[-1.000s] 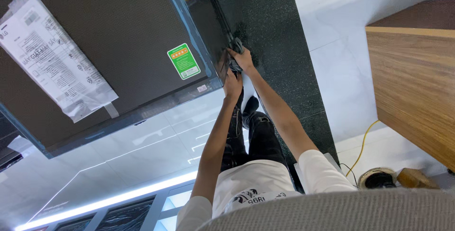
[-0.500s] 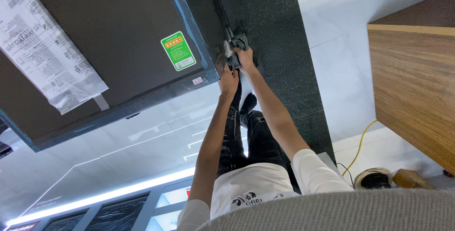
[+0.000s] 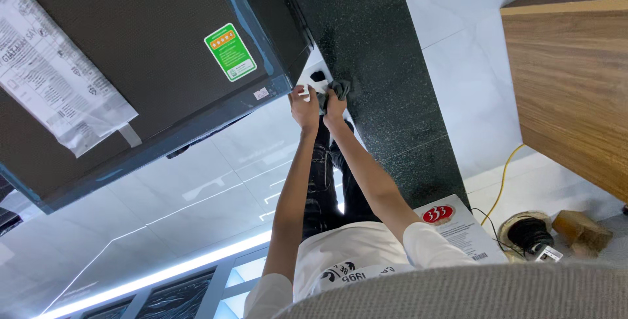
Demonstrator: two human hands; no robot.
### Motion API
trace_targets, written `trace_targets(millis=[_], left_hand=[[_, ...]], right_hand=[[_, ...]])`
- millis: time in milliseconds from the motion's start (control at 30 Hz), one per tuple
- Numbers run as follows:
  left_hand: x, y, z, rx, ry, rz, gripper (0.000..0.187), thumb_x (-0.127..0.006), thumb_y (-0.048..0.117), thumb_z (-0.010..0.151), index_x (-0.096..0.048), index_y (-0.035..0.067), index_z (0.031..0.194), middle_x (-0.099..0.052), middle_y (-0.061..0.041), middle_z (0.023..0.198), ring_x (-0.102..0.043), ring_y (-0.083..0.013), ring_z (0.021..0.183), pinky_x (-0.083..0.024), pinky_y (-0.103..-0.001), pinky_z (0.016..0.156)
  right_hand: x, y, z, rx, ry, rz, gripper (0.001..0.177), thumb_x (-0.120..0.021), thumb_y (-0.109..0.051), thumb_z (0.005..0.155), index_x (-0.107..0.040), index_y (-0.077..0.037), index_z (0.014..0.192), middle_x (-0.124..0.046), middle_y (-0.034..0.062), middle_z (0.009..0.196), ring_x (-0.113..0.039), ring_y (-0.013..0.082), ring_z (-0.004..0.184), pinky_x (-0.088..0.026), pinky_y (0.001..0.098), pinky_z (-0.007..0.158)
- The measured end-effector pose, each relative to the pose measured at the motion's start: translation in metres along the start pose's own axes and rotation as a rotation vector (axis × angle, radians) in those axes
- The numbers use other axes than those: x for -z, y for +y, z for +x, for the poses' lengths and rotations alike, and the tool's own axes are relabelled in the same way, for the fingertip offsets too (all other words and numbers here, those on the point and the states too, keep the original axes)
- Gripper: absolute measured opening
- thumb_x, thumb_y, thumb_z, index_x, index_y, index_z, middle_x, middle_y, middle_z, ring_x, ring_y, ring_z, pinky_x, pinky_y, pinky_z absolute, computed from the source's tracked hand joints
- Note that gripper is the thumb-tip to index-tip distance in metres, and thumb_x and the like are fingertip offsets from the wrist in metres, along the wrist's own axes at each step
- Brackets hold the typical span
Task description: The person wipes the top and glass door of a washing machine with a cloth and handles a drain hose.
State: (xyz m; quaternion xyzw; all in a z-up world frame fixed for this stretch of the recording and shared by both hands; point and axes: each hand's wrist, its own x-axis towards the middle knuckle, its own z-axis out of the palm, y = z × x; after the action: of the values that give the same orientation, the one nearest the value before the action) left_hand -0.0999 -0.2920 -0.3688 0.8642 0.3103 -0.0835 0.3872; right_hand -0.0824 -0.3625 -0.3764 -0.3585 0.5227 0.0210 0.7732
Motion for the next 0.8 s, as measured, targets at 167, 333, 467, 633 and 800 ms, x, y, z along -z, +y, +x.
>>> trace_targets(millis=[167, 333, 467, 633, 800], left_hand=[[0.018, 0.002, 0.036, 0.356, 0.441, -0.217, 0.062, -0.081, 0.057, 0.084, -0.062, 0.001, 0.104, -0.063, -0.014, 0.105, -0.065, -0.0309, 0.099, -0.052, -0.047, 0.084], [0.035, 0.007, 0.020, 0.356, 0.334, -0.215, 0.048, -0.074, 0.053, 0.089, -0.066, 0.006, 0.093, -0.070, -0.010, 0.099, -0.071, -0.0278, 0.095, -0.055, -0.043, 0.086], [0.099, 0.033, -0.018, -0.652, 0.596, 0.381, 0.018, -0.074, 0.026, 0.101, -0.067, 0.010, 0.096, -0.067, -0.009, 0.120, -0.062, -0.0323, 0.116, -0.047, -0.046, 0.099], [0.169, 0.040, -0.010, -0.648, 0.455, 0.899, 0.039, -0.074, 0.029, 0.089, -0.070, 0.002, 0.117, -0.062, -0.011, 0.124, -0.056, -0.0273, 0.116, -0.042, -0.047, 0.109], [0.139, 0.034, 0.003, -0.493, 0.239, 0.875, 0.037, -0.075, 0.035, 0.092, -0.068, 0.001, 0.107, -0.060, -0.012, 0.108, -0.054, -0.0306, 0.106, -0.042, -0.046, 0.105]], right_hand=[[0.000, -0.002, 0.007, 0.052, 0.043, -0.173, 0.022, -0.073, -0.004, 0.082, -0.068, -0.006, 0.103, -0.067, 0.0028, 0.090, -0.064, 0.0160, 0.077, -0.052, 0.0321, 0.067], [0.016, 0.007, 0.010, 0.299, -0.054, -0.513, 0.030, -0.076, -0.012, 0.085, -0.067, -0.005, 0.113, -0.071, 0.0067, 0.098, -0.068, 0.0210, 0.087, -0.053, 0.0376, 0.077], [0.024, 0.001, 0.014, 0.786, -0.175, -1.244, 0.047, -0.081, -0.025, 0.088, -0.062, -0.005, 0.126, -0.069, 0.0202, 0.105, -0.067, 0.0434, 0.099, -0.053, 0.0508, 0.085], [-0.005, -0.036, -0.019, 0.852, -0.297, -1.287, 0.041, -0.075, -0.015, 0.091, -0.061, -0.007, 0.129, -0.061, 0.0182, 0.120, -0.066, 0.0408, 0.107, -0.054, 0.0480, 0.089], [-0.025, -0.046, -0.055, 0.928, -0.479, -1.346, 0.047, -0.076, -0.008, 0.088, -0.060, -0.006, 0.132, -0.057, 0.0164, 0.123, -0.065, 0.0394, 0.108, -0.055, 0.0456, 0.090]])
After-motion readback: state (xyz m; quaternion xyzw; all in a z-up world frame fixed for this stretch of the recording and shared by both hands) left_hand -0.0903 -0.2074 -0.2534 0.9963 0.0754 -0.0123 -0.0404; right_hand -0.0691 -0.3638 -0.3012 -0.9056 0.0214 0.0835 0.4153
